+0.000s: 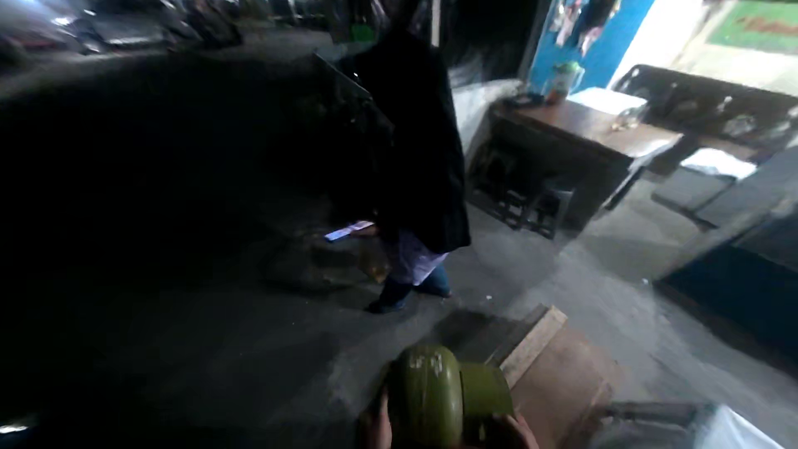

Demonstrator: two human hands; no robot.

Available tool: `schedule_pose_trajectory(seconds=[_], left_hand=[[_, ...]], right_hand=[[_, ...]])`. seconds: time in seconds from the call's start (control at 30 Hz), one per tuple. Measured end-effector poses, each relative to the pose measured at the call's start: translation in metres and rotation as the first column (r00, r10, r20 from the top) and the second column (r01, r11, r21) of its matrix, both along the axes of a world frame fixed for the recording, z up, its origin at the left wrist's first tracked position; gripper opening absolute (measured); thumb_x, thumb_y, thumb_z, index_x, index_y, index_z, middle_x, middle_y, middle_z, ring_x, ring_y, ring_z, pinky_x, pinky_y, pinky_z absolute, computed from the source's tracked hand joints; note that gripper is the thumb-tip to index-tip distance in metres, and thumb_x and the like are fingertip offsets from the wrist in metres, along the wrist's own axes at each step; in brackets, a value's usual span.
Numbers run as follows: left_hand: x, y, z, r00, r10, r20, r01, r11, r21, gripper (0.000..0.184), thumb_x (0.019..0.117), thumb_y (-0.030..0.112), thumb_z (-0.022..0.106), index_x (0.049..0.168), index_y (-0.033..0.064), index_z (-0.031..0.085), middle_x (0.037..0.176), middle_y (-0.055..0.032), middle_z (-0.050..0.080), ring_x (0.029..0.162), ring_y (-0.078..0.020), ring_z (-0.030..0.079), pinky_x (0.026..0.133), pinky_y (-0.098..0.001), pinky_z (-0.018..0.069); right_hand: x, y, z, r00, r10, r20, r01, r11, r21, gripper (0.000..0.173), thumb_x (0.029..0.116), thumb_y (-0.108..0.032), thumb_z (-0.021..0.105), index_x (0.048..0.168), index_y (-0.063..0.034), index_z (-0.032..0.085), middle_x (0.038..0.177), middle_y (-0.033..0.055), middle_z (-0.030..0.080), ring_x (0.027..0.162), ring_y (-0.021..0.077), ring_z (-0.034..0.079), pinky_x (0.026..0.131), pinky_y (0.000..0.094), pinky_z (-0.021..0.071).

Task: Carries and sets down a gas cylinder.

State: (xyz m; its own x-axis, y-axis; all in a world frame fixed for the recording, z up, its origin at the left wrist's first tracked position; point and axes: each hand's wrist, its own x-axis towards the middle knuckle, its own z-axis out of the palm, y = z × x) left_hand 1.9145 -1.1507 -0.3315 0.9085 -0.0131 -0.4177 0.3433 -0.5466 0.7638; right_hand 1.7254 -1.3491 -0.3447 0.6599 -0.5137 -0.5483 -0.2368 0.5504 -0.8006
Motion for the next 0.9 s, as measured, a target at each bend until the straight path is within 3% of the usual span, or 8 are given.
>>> schedule_pose_trajectory(seconds=[0.07,0.17,0.3,0.53,0.67,0.77,0.83,0.9], left_hand=[[0.047,-0.032,0.012,0.999,-0.036,0.004,0.036,0.998,-0.048,0.044,0.1042,0.038,0.06,0.105,-0.0036,0.073,0.101,-0.0211,0.073,0.099,-0.0309,0.069,0.093,-0.0524,0.0539],[0.102,-0.071,0.013,0.99,-0.136,-0.027,0.134,0.989,-0.066,0.045,0.1047,0.041,0.058,0.1,0.0,0.074,0.094,-0.0149,0.073,0.091,-0.0234,0.069,0.086,-0.0471,0.0558],[0.153,-0.124,0.006,0.973,-0.224,-0.06,0.222,0.974,-0.045,0.045,0.106,0.04,0.056,0.097,-0.0007,0.073,0.092,-0.014,0.071,0.087,-0.0215,0.068,0.084,-0.046,0.055],[0.223,-0.251,-0.003,0.918,-0.376,-0.123,0.376,0.926,-0.024,0.048,0.1047,0.045,0.056,0.108,0.0009,0.074,0.108,-0.0159,0.072,0.103,-0.0248,0.068,0.093,-0.05,0.054],[0.26,-0.352,-0.014,0.894,-0.447,-0.038,0.443,0.893,-0.075,0.043,0.1047,0.041,0.058,0.104,0.0004,0.074,0.105,-0.0135,0.073,0.102,-0.0203,0.068,0.092,-0.0451,0.0548],[0.285,-0.45,-0.011,0.873,-0.488,-0.027,0.485,0.872,-0.072,0.046,0.105,0.042,0.057,0.108,-0.0011,0.073,0.108,-0.0173,0.072,0.104,-0.0255,0.067,0.094,-0.0499,0.0532],[0.293,-0.52,0.01,0.858,-0.512,-0.024,0.511,0.859,-0.037,0.05,0.1043,0.046,0.056,0.108,-0.0014,0.073,0.108,-0.0203,0.072,0.107,-0.0318,0.067,0.096,-0.0576,0.0505],[0.296,-0.588,0.036,0.837,-0.548,-0.003,0.547,0.835,-0.06,0.052,0.1045,0.046,0.056,0.108,-0.0033,0.072,0.105,-0.0218,0.071,0.102,-0.0319,0.067,0.092,-0.0559,0.0525]], right_hand=[[0.036,-0.018,0.017,0.998,-0.065,0.005,0.064,0.997,0.046,0.021,0.0974,-0.019,0.05,0.104,-0.003,0.062,0.078,0.0038,0.072,0.071,0.0145,0.07,0.068,0.0357,0.0618],[0.066,-0.04,0.012,0.992,-0.121,0.031,0.118,0.99,0.077,0.027,0.0931,-0.024,0.058,0.108,-0.0025,0.063,0.083,0.0065,0.073,0.076,0.017,0.072,0.072,0.0378,0.0628],[0.107,-0.076,0.016,0.988,-0.151,-0.028,0.152,0.988,0.038,0.029,0.0913,-0.027,0.059,0.105,-0.003,0.065,0.081,0.0042,0.073,0.073,0.0139,0.071,0.071,0.0351,0.0622],[0.155,-0.163,0.003,0.955,-0.292,-0.043,0.295,0.953,0.07,0.035,0.0896,-0.034,0.062,0.103,-0.002,0.065,0.079,0.0061,0.073,0.071,0.0159,0.071,0.069,0.0363,0.0621],[0.184,-0.238,-0.018,0.919,-0.394,0.001,0.393,0.916,0.076,0.029,0.0909,-0.031,0.06,0.097,-0.0035,0.066,0.075,0.0048,0.071,0.068,0.0148,0.07,0.066,0.0359,0.0609],[0.205,-0.328,-0.029,0.918,-0.394,0.048,0.392,0.919,0.032,0.031,0.0912,-0.036,0.059,0.092,-0.0059,0.067,0.073,0.0029,0.07,0.066,0.0133,0.068,0.064,0.0346,0.0598],[0.215,-0.394,-0.011,0.911,-0.408,0.061,0.408,0.913,0.027,0.031,0.0902,-0.037,0.058,0.089,-0.0071,0.066,0.071,0.0017,0.069,0.064,0.0123,0.067,0.062,0.0331,0.0591],[0.217,-0.451,0.011,0.882,-0.461,0.099,0.46,0.887,0.041,0.028,0.0893,-0.035,0.059,0.088,-0.008,0.065,0.071,0.0016,0.069,0.064,0.0123,0.068,0.062,0.033,0.059]])
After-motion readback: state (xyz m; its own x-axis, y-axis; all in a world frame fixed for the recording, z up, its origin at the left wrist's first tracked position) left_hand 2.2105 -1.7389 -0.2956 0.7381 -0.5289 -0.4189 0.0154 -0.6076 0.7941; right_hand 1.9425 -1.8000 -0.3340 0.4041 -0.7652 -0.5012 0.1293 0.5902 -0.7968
